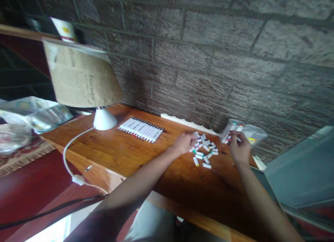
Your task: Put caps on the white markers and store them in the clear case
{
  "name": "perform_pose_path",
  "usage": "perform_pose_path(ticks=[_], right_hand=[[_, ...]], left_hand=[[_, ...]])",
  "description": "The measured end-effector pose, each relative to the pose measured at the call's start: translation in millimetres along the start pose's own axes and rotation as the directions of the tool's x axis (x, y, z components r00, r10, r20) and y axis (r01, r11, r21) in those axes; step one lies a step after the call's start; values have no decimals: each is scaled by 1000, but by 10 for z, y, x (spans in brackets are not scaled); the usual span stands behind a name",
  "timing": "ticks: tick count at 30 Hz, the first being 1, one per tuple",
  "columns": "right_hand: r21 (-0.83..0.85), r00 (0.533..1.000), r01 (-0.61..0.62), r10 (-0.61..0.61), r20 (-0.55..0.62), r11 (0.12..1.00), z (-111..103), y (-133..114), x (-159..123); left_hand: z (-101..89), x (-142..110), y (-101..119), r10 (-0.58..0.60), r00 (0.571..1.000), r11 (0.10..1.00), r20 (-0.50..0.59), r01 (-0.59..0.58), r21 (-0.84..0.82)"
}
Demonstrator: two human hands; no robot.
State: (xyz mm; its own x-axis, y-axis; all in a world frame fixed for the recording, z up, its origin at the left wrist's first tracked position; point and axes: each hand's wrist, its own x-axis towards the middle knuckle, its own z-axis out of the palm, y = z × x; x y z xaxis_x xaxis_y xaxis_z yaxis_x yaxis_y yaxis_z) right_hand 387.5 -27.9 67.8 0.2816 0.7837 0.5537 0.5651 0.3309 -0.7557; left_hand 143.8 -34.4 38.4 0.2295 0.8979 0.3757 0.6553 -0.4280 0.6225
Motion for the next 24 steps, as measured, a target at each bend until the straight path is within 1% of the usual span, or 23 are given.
perform_pose_path(ticks=[2,3,5,6,7,9,11,13,15,19,21,24], right_hand=[[-54,999,34,-34,-9,998,130,38,-239],[-88,997,83,-82,9,993,172,61,-324],[-95,980,196,-192,47,976,200,116,-420],[-90,976,215,-211,56,972,191,147,-437],[-84,977,210,-205,57,974,171,179,-439],[-85,991,130,-127,33,988,121,242,-420],[-95,1000,30,-30,1,995,82,288,-397],[-91,999,-31,30,-21,995,67,308,-383],[-77,999,-50,49,-25,996,74,304,-381],[-71,998,-50,48,-28,996,111,277,-388],[-59,998,-64,62,-21,996,129,276,-388],[-54,998,-70,70,2,996,147,282,-382]], left_hand=[[-85,-33,25,-123,992,972,-15,123,201],[-132,-40,33,-193,981,942,-13,188,278],[-220,-37,30,-338,941,857,-31,321,403],[-256,-29,20,-400,915,810,-46,377,449],[-283,-20,6,-449,892,768,-58,419,484],[-306,-5,-27,-511,858,714,-57,461,528],[-296,2,-53,-534,845,699,-36,465,544],[-275,0,-68,-532,846,703,-25,458,544],[-264,-5,-78,-526,850,704,-33,457,544],[-284,-14,-104,-518,854,706,-39,453,544],[-292,-16,-112,-494,869,718,-33,429,548],[-292,-18,-100,-399,916,767,-27,350,537]])
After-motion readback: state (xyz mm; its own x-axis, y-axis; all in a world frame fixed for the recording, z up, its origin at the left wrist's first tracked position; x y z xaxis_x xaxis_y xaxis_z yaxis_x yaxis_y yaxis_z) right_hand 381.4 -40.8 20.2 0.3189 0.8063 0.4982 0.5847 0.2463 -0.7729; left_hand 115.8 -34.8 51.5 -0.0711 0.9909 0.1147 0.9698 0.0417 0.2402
